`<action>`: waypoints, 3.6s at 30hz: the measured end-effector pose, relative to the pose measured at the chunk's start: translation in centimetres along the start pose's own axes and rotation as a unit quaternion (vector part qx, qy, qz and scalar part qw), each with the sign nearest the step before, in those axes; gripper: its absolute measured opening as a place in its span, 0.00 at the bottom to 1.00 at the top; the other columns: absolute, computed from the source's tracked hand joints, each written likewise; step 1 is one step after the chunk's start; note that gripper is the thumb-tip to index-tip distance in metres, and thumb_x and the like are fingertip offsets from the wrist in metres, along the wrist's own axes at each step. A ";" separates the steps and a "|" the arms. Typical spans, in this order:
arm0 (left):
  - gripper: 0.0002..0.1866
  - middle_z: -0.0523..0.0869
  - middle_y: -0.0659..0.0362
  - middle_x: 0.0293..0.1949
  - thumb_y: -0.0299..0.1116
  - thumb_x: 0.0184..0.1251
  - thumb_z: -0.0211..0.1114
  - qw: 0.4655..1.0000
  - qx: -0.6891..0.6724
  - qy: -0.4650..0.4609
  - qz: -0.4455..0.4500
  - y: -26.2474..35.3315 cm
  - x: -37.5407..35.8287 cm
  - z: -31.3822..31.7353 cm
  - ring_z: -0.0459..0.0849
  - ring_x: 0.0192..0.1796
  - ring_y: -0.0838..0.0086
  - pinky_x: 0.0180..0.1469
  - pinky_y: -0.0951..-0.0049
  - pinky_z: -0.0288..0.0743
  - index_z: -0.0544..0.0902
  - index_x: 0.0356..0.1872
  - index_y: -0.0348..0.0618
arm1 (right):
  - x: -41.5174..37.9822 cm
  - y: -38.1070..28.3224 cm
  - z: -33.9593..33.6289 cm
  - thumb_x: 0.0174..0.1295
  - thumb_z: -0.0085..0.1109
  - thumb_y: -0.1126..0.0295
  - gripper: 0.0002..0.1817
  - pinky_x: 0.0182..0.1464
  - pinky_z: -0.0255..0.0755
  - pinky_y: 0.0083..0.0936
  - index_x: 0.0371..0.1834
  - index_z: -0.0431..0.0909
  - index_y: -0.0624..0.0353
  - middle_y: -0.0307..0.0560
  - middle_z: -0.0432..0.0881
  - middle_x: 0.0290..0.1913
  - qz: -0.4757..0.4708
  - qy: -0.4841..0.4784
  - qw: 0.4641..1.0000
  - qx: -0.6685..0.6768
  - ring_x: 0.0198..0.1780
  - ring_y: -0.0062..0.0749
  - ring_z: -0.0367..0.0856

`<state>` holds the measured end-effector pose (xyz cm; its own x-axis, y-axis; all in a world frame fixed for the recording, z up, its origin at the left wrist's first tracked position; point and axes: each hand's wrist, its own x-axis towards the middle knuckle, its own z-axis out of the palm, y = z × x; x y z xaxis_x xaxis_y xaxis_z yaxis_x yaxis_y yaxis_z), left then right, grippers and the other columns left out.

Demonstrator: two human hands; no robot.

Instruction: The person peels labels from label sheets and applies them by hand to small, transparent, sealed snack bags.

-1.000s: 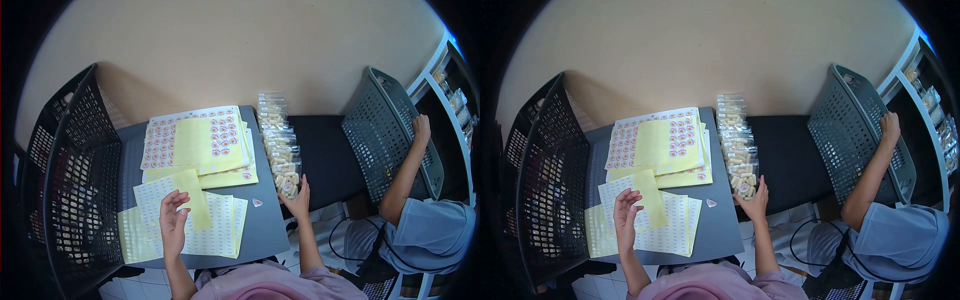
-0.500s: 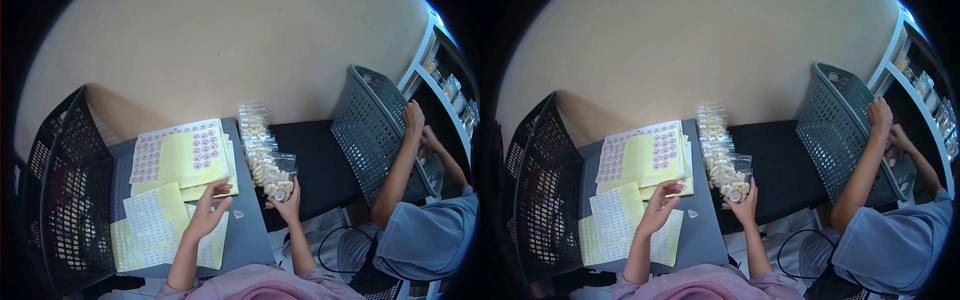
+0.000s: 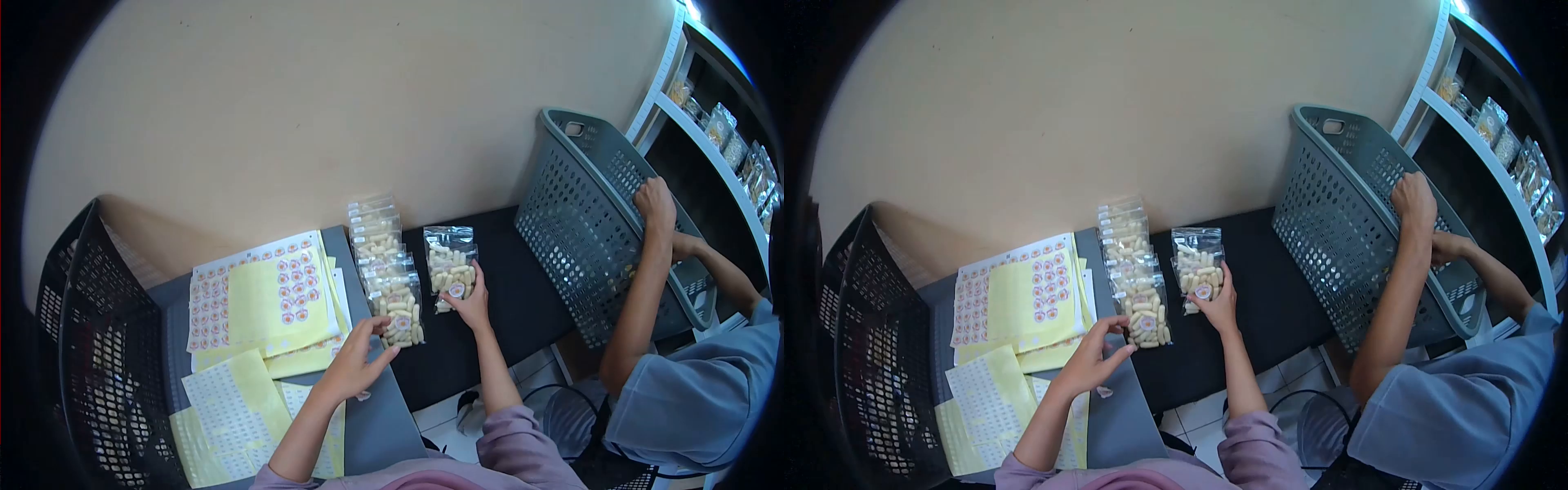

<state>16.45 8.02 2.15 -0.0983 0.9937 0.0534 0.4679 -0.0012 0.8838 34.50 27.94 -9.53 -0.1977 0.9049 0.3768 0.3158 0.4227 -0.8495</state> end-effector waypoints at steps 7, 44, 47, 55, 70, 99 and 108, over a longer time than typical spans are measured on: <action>0.22 0.73 0.54 0.43 0.32 0.53 0.61 0.996 0.075 0.055 0.008 -0.4 -0.1 -0.7 0.72 0.47 0.67 0.46 0.72 0.66 0.66 0.50 0.39 | 8.1 0.5 5.8 0.29 0.74 0.68 0.50 0.54 0.64 0.32 0.60 0.53 0.59 0.55 0.71 0.50 -0.045 -0.008 0.999 0.017 0.52 0.42 0.70; 0.29 0.76 0.53 0.41 0.46 0.49 0.61 0.895 0.423 -0.140 -0.029 -3.6 2.9 8.7 0.76 0.46 0.66 0.44 0.66 0.68 0.69 0.48 0.37 | 4.6 2.0 6.8 0.43 0.67 0.67 0.31 0.39 0.67 0.17 0.50 0.65 0.63 0.44 0.70 0.39 0.082 0.006 0.990 0.116 0.36 0.22 0.70; 0.29 0.74 0.53 0.43 0.46 0.48 0.62 0.894 0.423 -0.142 -0.033 -3.5 3.2 8.7 0.75 0.47 0.66 0.44 0.66 0.68 0.69 0.48 0.38 | 0.5 0.0 4.3 0.46 0.65 0.69 0.28 0.42 0.67 0.19 0.51 0.65 0.61 0.38 0.72 0.39 0.122 -0.208 0.893 0.380 0.39 0.20 0.71; 0.29 0.74 0.53 0.43 0.46 0.48 0.62 0.876 0.453 -0.163 -0.016 -3.2 3.0 8.7 0.75 0.47 0.66 0.46 0.65 0.66 0.69 0.49 0.38 | -4.1 -2.3 4.2 0.46 0.65 0.71 0.26 0.39 0.70 0.19 0.50 0.68 0.64 0.44 0.78 0.36 0.095 -0.198 0.949 0.227 0.37 0.20 0.75; 0.31 0.71 0.47 0.52 0.45 0.52 0.59 0.897 0.379 -0.207 0.093 -3.5 -1.4 6.9 0.65 0.59 0.62 0.64 0.61 0.48 0.66 0.54 0.35 | -2.4 -1.4 -0.3 0.54 0.54 0.78 0.12 0.47 0.67 0.19 0.42 0.69 0.63 0.43 0.75 0.41 0.102 0.038 0.916 0.386 0.43 0.23 0.74; 0.29 0.81 0.53 0.28 0.51 0.51 0.59 0.897 0.424 -0.108 -0.058 -5.2 6.0 8.6 0.82 0.31 0.63 0.34 0.66 0.75 0.70 0.42 0.34 | 8.3 6.3 9.3 0.52 0.58 0.69 0.29 0.55 0.60 0.26 0.57 0.59 0.59 0.51 0.68 0.51 0.041 0.038 0.980 0.191 0.53 0.33 0.67; 0.25 0.81 0.54 0.32 0.51 0.51 0.59 0.891 0.423 -0.152 -0.066 -4.5 5.9 8.3 0.81 0.37 0.65 0.38 0.66 0.73 0.73 0.39 0.37 | -4.0 -1.3 5.2 0.47 0.61 0.72 0.24 0.42 0.67 0.20 0.50 0.67 0.61 0.46 0.70 0.46 0.029 0.058 0.990 0.127 0.45 0.29 0.70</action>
<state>21.05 14.85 -5.37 -0.0193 0.9633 -0.2676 0.9768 0.0753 0.2004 30.06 23.51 -11.87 -0.0731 0.9328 0.3529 0.0779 0.3581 -0.9304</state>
